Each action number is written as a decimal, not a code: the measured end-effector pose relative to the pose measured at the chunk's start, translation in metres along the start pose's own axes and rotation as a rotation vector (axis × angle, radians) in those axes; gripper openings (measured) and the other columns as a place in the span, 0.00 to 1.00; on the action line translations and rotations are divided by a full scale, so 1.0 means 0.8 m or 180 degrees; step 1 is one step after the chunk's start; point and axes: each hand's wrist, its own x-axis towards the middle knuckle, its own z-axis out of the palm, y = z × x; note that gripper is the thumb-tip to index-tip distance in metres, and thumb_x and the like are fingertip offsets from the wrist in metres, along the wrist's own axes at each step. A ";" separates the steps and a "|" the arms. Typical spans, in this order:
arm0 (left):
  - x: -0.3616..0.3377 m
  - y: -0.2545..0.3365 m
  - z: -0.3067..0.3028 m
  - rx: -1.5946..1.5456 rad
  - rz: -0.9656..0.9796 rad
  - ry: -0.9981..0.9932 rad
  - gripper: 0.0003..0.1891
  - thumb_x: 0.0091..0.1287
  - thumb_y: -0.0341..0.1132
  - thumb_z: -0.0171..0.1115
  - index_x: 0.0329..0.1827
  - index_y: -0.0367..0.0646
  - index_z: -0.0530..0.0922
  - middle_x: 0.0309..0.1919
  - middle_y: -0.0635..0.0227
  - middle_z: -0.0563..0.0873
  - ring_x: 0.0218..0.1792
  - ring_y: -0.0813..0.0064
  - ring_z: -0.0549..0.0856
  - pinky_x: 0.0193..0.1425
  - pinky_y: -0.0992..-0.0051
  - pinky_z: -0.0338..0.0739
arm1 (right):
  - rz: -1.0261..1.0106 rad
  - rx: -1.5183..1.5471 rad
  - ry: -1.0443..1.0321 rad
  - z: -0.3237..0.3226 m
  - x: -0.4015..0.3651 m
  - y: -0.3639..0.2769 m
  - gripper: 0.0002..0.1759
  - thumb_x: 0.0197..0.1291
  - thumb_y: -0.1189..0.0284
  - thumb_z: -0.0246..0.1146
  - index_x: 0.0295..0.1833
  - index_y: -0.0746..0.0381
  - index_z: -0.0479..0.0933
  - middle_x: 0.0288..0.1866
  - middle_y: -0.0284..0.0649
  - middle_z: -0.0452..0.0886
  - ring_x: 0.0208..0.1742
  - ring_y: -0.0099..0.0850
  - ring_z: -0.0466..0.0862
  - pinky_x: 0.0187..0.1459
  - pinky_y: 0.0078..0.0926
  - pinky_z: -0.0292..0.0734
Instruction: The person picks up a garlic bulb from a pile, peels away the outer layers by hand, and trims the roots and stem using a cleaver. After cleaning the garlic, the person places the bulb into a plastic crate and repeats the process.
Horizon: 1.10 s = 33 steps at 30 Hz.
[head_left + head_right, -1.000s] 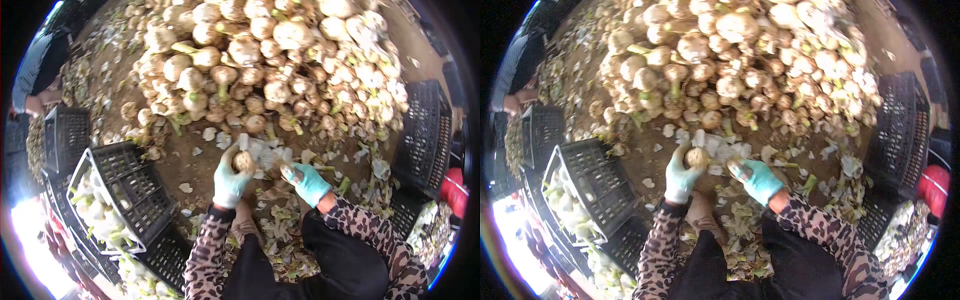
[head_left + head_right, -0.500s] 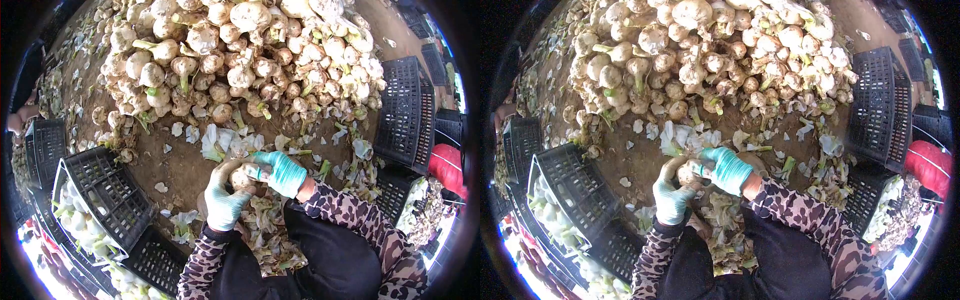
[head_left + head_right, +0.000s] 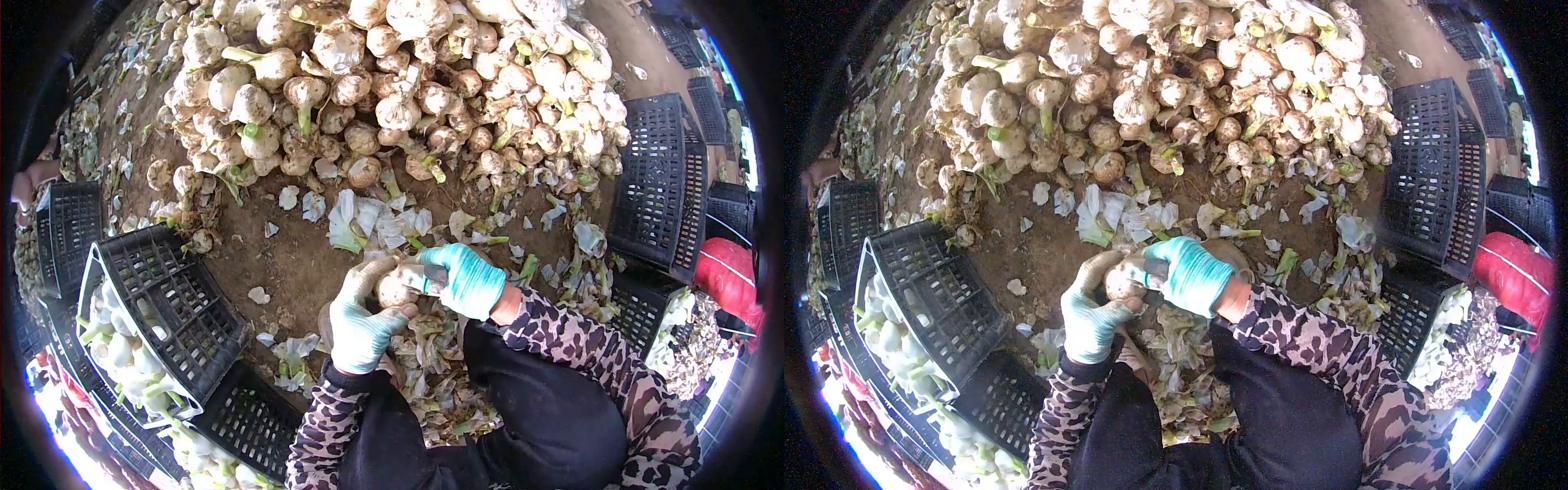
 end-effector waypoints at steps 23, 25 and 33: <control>0.001 -0.006 -0.006 -0.3624 -0.1220 -0.0130 0.33 0.51 0.37 0.65 0.57 0.31 0.62 0.49 0.47 0.73 0.43 0.52 0.78 0.39 0.62 0.80 | 0.0537 0.1300 0.0735 -0.017 -0.006 0.013 0.08 0.56 0.76 0.55 0.39 0.68 0.76 0.26 0.27 0.77 0.27 0.13 0.72 0.24 0.15 0.64; 0.003 -0.010 -0.005 -0.3645 -0.1157 -0.0146 0.33 0.53 0.37 0.63 0.59 0.31 0.61 0.49 0.48 0.72 0.44 0.54 0.78 0.39 0.62 0.80 | 0.0020 0.0964 0.0925 -0.017 -0.005 -0.009 0.08 0.56 0.74 0.57 0.39 0.67 0.76 0.26 0.29 0.76 0.27 0.15 0.73 0.25 0.16 0.65; 0.001 -0.006 0.004 -0.2770 -0.0992 -0.0427 0.41 0.51 0.43 0.66 0.63 0.32 0.55 0.51 0.54 0.70 0.45 0.67 0.76 0.43 0.76 0.75 | -0.0508 -0.0100 0.0527 0.003 -0.002 -0.017 0.06 0.53 0.77 0.58 0.36 0.67 0.73 0.27 0.39 0.75 0.30 0.23 0.77 0.32 0.20 0.71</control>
